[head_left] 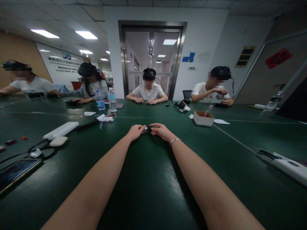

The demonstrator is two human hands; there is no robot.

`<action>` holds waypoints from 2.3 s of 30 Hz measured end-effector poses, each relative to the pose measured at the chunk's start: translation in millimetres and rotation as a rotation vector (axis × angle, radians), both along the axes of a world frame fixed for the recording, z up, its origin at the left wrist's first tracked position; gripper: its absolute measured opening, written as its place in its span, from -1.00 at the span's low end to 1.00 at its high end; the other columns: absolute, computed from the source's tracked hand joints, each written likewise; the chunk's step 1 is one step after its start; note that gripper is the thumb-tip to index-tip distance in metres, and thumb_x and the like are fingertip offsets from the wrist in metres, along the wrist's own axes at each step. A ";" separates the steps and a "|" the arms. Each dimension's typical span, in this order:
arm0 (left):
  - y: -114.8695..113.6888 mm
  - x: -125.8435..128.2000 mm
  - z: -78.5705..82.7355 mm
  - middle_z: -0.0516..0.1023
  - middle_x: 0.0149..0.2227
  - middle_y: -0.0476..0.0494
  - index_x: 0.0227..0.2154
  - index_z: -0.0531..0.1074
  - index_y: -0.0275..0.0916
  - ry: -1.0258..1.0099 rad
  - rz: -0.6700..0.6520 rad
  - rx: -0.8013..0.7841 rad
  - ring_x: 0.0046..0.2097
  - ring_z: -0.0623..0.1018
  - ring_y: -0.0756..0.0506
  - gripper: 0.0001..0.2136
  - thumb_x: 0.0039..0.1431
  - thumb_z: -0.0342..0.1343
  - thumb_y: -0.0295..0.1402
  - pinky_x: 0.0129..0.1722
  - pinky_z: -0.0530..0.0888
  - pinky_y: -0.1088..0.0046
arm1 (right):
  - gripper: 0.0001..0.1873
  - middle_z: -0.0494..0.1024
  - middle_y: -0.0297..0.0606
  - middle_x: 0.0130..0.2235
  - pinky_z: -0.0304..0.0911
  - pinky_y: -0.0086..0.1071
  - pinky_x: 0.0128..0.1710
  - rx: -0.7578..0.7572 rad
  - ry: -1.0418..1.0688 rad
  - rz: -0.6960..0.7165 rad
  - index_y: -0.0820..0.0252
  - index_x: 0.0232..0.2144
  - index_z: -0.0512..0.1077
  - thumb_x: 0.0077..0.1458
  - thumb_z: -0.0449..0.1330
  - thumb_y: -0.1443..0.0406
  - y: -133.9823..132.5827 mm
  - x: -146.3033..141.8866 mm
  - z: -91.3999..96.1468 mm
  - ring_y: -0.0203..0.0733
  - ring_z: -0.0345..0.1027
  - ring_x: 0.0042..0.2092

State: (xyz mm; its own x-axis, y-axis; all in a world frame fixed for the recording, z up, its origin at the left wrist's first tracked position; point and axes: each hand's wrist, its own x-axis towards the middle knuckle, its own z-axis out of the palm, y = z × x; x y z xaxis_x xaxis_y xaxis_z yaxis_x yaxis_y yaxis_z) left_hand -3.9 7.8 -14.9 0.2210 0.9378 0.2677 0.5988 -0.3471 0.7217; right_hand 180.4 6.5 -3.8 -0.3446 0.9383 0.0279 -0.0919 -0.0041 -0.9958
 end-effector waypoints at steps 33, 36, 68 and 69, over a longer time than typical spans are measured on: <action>-2.4 0.4 3.8 0.39 -0.66 -0.03 -0.64 0.43 -0.26 -0.027 0.040 -0.062 -0.56 0.37 0.00 -0.46 0.07 -0.21 0.06 -0.44 0.25 0.48 | -0.75 0.48 -0.18 -0.40 0.40 -0.57 -0.47 -0.073 0.139 0.026 0.40 -0.23 0.36 0.02 0.11 0.63 -0.6 6.1 0.1 -0.37 0.40 -0.49; -2.6 0.2 3.9 0.39 -0.66 -0.03 -0.65 0.42 -0.26 -0.025 0.045 -0.070 -0.56 0.38 0.00 -0.46 0.07 -0.21 0.07 -0.44 0.25 0.48 | -0.75 0.48 -0.19 -0.39 0.40 -0.56 -0.47 -0.076 0.128 0.020 0.38 -0.24 0.37 0.00 0.14 0.62 -1.2 5.8 0.8 -0.36 0.40 -0.48; 7.5 -4.7 1.6 0.18 -0.72 0.05 -0.71 0.26 -0.26 -0.133 -0.037 -0.185 -0.64 0.17 0.04 -0.52 -0.03 -0.12 0.09 -0.56 0.12 0.48 | -0.72 0.47 -0.23 -0.42 0.38 -0.60 -0.46 -0.056 0.117 0.084 0.38 -0.22 0.39 0.00 0.12 0.63 -2.6 7.7 2.4 -0.39 0.39 -0.47; 7.2 -4.7 1.8 0.19 -0.72 0.05 -0.71 0.26 -0.26 -0.135 -0.041 -0.188 -0.64 0.17 0.04 -0.52 -0.03 -0.12 0.10 -0.56 0.13 0.48 | -0.72 0.47 -0.23 -0.42 0.38 -0.60 -0.46 -0.055 0.118 0.086 0.38 -0.21 0.39 0.01 0.11 0.63 -2.0 7.8 1.9 -0.38 0.39 -0.47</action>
